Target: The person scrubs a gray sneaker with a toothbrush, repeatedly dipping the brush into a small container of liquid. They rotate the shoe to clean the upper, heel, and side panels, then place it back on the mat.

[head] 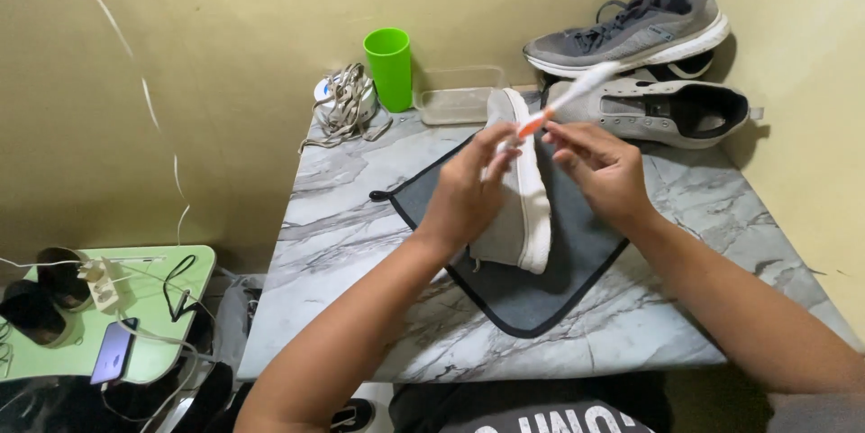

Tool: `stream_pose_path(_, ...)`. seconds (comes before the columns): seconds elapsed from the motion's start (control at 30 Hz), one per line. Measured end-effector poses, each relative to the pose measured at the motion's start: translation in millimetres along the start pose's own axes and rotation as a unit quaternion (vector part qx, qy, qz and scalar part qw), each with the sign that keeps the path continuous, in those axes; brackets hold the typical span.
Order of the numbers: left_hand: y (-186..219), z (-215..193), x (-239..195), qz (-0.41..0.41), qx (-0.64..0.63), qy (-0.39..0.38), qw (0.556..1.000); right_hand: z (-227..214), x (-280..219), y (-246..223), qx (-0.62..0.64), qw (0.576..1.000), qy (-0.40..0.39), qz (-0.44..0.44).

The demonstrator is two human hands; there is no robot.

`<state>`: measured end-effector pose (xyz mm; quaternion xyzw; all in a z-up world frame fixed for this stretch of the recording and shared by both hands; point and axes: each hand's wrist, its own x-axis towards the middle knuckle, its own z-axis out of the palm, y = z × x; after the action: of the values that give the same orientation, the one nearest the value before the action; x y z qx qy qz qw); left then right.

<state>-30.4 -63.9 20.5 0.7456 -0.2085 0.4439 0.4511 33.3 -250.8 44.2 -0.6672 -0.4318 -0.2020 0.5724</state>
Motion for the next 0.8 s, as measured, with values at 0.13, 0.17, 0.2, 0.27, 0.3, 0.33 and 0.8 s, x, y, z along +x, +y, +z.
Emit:
stream_pose_path(0.13,-20,-39,38,-0.031,0.022,0.03,0.999,-5,-14,81,0.042,0.989,0.062,0.125)
stream_pose_path(0.17,-34,-46,43,-0.067,0.06,0.043,0.995,-4,-17,91,0.003,0.984,0.037,0.173)
stream_pose_path(0.2,-48,-51,48,-0.104,0.097,0.058,0.988,-5,-20,100,-0.038,0.974,0.012,0.221)
stream_pose_path(0.27,-78,-59,56,-0.127,0.147,0.025,0.981,-2,-22,122,-0.044,0.971,0.013,0.234)
stream_pose_path(0.3,-93,-63,59,-0.152,0.196,-0.008,0.969,0,-24,133,-0.05,0.967,0.012,0.249)
stream_pose_path(0.33,-104,-66,62,-0.152,0.197,-0.006,0.969,0,-23,136,-0.05,0.968,0.011,0.247)
stream_pose_path(0.8,-232,15,130,-0.128,0.529,-0.132,0.828,5,-20,132,-0.005,0.94,0.036,0.34)
